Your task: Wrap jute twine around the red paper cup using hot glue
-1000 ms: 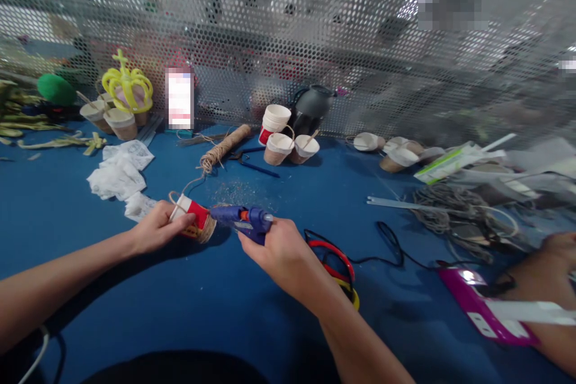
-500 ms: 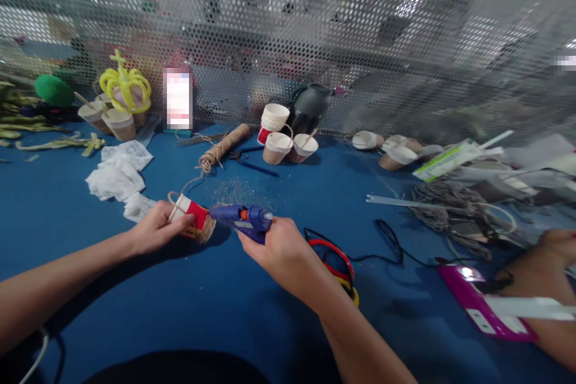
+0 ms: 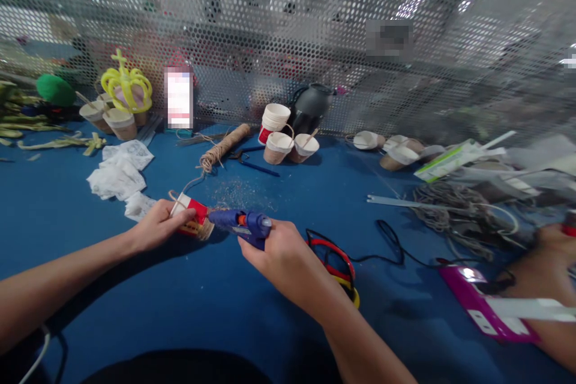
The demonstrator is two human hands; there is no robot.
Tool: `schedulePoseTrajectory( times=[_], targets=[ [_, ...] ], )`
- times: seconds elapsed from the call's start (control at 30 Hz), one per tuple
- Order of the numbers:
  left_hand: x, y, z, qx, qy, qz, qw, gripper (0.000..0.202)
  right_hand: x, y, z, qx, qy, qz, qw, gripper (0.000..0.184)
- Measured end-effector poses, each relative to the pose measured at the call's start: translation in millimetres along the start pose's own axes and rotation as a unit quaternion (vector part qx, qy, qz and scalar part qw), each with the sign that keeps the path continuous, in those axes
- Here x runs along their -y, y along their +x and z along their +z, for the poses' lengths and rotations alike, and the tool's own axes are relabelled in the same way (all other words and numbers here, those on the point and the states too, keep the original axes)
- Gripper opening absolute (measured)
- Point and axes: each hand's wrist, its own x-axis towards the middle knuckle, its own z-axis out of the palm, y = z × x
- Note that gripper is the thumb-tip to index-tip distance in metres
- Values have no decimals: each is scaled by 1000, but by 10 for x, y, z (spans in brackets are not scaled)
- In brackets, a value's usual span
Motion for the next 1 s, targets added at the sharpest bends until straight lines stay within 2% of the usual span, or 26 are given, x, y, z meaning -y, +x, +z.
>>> schedulePoseTrajectory(
  times=[0.13,0.27,0.43,0.57,0.73,0.87,0.93,1.0],
  targets=[
    [-2,10,5,-4,-24,-12,1000,32,24,12,-16,7,-39,-39,998,32],
    [-4,19,-2,-9,-37,-18,999,34,55,14,-33,14,17,6,1000,27],
    [4,30,-9,-2,-54,-31,998,35,87,-1,-29,7,25,3,1000,24],
    [6,35,-4,-5,-59,-38,998,34,107,4,-49,9,101,47,994,21],
    [-3,19,5,-4,-57,-31,998,35,44,11,-25,-1,145,71,987,19],
    [-3,-9,7,-2,-45,-8,999,35,-25,51,17,-8,172,115,978,15],
    [-3,-19,2,1,-39,12,999,36,-37,67,12,10,201,175,964,21],
    [-6,-25,-6,-1,-25,37,999,36,-40,70,-13,46,248,242,937,29]
  ],
)
